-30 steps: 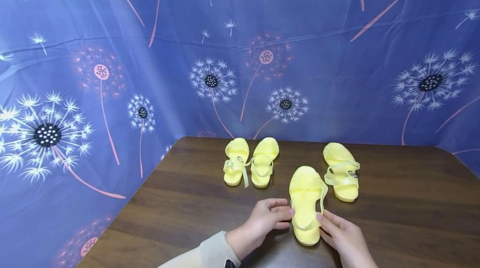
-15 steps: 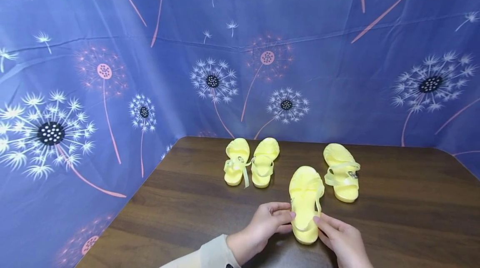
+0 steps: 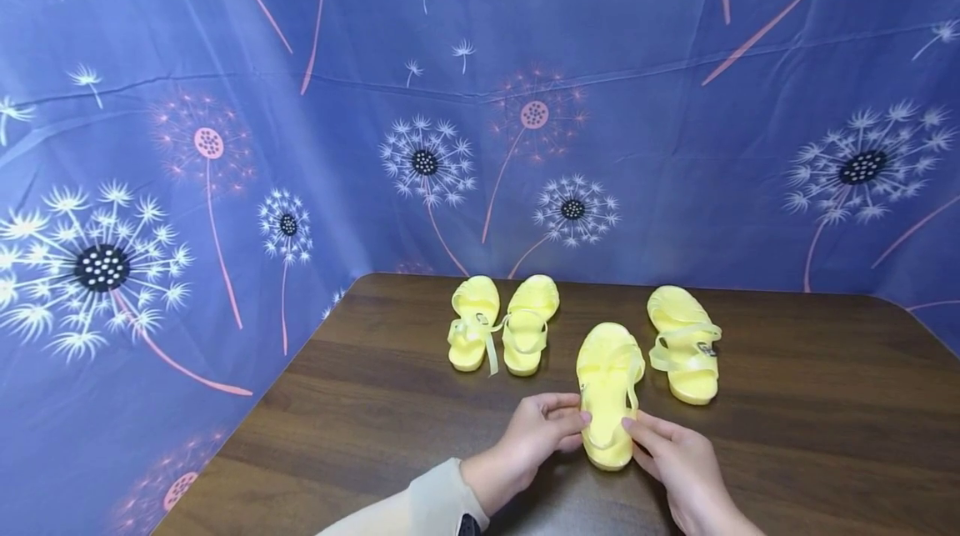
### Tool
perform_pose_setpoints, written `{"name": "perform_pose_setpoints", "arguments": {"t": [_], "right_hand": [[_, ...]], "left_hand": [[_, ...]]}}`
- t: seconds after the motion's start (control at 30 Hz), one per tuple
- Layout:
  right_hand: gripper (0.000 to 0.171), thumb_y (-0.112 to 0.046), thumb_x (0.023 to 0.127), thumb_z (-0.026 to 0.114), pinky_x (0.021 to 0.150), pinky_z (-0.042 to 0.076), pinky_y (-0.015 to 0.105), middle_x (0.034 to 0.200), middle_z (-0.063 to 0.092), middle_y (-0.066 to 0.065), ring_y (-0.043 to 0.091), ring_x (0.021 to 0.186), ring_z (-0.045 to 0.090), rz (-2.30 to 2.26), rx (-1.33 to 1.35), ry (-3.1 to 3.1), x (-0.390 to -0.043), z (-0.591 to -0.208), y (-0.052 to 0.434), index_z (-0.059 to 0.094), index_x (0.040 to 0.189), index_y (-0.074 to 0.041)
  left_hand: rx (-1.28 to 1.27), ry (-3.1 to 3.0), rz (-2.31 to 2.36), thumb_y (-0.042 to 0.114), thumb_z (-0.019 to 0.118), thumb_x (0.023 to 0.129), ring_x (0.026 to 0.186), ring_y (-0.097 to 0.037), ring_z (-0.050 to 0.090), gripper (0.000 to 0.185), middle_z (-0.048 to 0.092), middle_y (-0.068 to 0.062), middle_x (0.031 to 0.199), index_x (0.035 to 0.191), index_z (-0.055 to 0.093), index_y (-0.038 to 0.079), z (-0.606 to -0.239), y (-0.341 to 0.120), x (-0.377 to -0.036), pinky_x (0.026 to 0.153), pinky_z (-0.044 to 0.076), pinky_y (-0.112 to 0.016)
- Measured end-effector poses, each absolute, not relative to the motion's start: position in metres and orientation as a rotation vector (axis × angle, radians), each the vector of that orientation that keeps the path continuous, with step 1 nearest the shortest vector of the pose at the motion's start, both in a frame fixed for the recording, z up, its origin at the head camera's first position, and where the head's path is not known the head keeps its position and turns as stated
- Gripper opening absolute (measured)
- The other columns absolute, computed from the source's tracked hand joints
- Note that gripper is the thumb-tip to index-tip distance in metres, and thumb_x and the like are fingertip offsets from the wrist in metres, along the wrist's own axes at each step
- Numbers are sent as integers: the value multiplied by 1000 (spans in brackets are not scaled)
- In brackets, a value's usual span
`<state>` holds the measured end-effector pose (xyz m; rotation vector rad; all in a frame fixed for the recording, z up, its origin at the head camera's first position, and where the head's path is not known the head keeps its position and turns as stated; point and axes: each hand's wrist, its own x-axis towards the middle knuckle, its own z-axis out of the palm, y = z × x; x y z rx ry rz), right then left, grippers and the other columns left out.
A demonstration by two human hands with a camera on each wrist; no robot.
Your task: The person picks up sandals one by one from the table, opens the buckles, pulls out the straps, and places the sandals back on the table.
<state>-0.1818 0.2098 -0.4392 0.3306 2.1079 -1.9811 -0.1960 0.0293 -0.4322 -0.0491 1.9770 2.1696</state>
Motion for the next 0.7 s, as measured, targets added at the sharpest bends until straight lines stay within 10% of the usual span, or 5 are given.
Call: {"name": "perform_pose_setpoints", "arguments": {"t": [0.27,0.7], "right_hand": [[68,-32,93,65,87,55,26,146,42,15,-11,91,57,-1973,326,2109,-190,-439,211,40,138,13],[67,-32,97,60,88,55,26,152,28,25,22,126,52,-1924,294,2238,-203,-438,208,38,137,17]], "left_hand": [[-42,1983,2151,1,71,84,95,-21,68,31,71,-13,103,114,65,-3,-433,32,-206,82,58,-35],[-53,2093,2148,2,72,84,94,-16,67,31,72,-14,105,114,66,-1,-434,40,-217,79,58,-29]]}}
